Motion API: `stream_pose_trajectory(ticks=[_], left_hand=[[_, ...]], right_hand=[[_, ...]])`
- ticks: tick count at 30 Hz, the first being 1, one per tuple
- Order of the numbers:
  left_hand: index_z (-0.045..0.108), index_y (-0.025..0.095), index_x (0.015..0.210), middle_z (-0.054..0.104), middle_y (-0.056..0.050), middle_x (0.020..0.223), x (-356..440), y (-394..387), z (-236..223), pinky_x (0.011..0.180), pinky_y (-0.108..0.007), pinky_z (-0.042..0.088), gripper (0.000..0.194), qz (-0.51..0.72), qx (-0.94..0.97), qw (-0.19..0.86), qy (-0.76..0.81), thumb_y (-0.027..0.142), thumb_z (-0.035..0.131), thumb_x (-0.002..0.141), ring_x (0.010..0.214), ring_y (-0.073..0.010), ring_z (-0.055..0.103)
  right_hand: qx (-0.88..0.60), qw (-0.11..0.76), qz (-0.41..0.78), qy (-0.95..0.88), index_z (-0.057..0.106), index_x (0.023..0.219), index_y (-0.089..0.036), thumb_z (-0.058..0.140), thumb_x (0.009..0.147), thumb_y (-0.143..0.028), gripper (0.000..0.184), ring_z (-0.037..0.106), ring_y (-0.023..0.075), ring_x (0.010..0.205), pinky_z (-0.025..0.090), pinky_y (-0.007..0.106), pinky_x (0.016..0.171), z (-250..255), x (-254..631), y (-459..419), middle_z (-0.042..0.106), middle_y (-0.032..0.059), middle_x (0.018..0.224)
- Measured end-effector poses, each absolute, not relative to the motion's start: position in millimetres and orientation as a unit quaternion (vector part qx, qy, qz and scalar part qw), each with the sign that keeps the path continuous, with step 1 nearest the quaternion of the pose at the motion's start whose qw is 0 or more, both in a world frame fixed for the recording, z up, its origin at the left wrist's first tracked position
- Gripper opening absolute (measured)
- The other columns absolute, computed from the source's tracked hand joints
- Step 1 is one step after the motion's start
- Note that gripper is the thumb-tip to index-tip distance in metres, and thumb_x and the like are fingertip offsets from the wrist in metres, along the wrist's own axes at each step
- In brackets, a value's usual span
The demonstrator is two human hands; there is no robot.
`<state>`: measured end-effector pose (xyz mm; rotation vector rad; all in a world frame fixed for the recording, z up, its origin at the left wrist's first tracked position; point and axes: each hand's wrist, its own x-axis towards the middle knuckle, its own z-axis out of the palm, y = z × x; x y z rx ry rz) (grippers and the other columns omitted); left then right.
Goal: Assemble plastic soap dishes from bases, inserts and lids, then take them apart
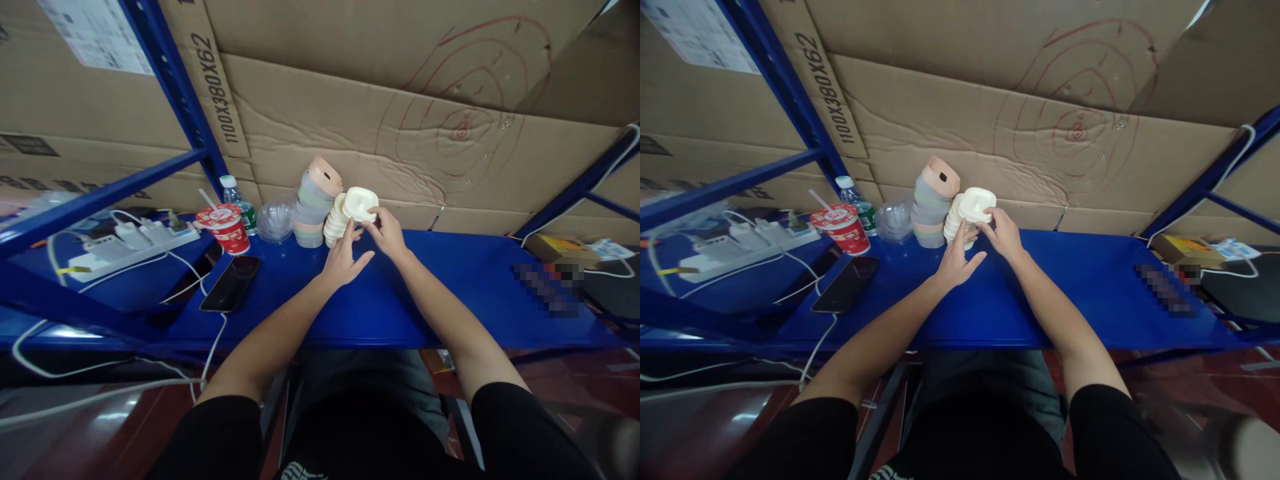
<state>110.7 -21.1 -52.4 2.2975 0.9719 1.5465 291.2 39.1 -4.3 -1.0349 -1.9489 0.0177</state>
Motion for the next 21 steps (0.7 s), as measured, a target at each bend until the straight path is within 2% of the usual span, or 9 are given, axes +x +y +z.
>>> stream_pose_trajectory(ticks=[7,11,16,19,21], left_hand=[[0.021,0.014,0.165,0.074,-0.016,0.126,104.6,-17.2,-52.2,0.104,-0.048,0.058,0.087,0.504,0.767,0.143,0.37,0.048,0.065,0.098,0.115,-0.0266,0.073],[0.029,0.015,0.163,0.076,-0.012,0.119,106.9,-19.7,-50.1,0.104,-0.047,0.057,0.083,0.49,0.771,0.15,0.377,0.045,0.066,0.096,0.109,-0.0239,0.074],[0.044,0.016,0.154,0.078,-0.008,0.108,106.9,-21.5,-47.6,0.096,-0.04,0.059,0.067,0.466,0.782,0.172,0.377,0.041,0.065,0.096,0.096,-0.0204,0.075],[0.05,0.016,0.15,0.078,-0.006,0.104,106.4,-22.3,-47.5,0.09,-0.038,0.059,0.06,0.432,0.798,0.191,0.373,0.041,0.063,0.097,0.091,-0.02,0.075],[0.055,0.017,0.146,0.078,-0.006,0.104,106.8,-22.5,-48.9,0.089,-0.038,0.059,0.055,0.399,0.813,0.192,0.379,0.042,0.063,0.098,0.091,-0.0207,0.075]], right_hand=[[-0.455,0.361,0.007,-0.814,0.06,0.138,-0.02,0.05,0.105,-0.056,0.05,0.071,0.0294,0.096,0.054,0.04,0.084,5.5,269.0,61.0,0.076,0.0125,0.108],[-0.462,0.352,0.017,-0.814,0.046,0.155,-0.021,0.051,0.103,-0.06,0.066,0.073,0.0323,0.094,0.056,0.043,0.082,1.7,270.8,62.2,0.077,0.0123,0.107],[-0.477,0.365,0.036,-0.799,0.032,0.165,-0.021,0.053,0.101,-0.064,0.08,0.074,0.0293,0.083,0.057,0.041,0.079,-3.5,285.4,56.5,0.076,0.0073,0.091],[-0.484,0.367,0.034,-0.794,0.032,0.165,-0.018,0.056,0.1,-0.063,0.083,0.073,0.0277,0.081,0.056,0.039,0.078,-13.4,306.8,49.9,0.076,0.0068,0.092],[-0.493,0.362,0.032,-0.791,0.039,0.162,-0.017,0.057,0.099,-0.061,0.079,0.073,0.0268,0.081,0.055,0.038,0.078,-25.7,326.2,45.8,0.076,0.0067,0.093]])
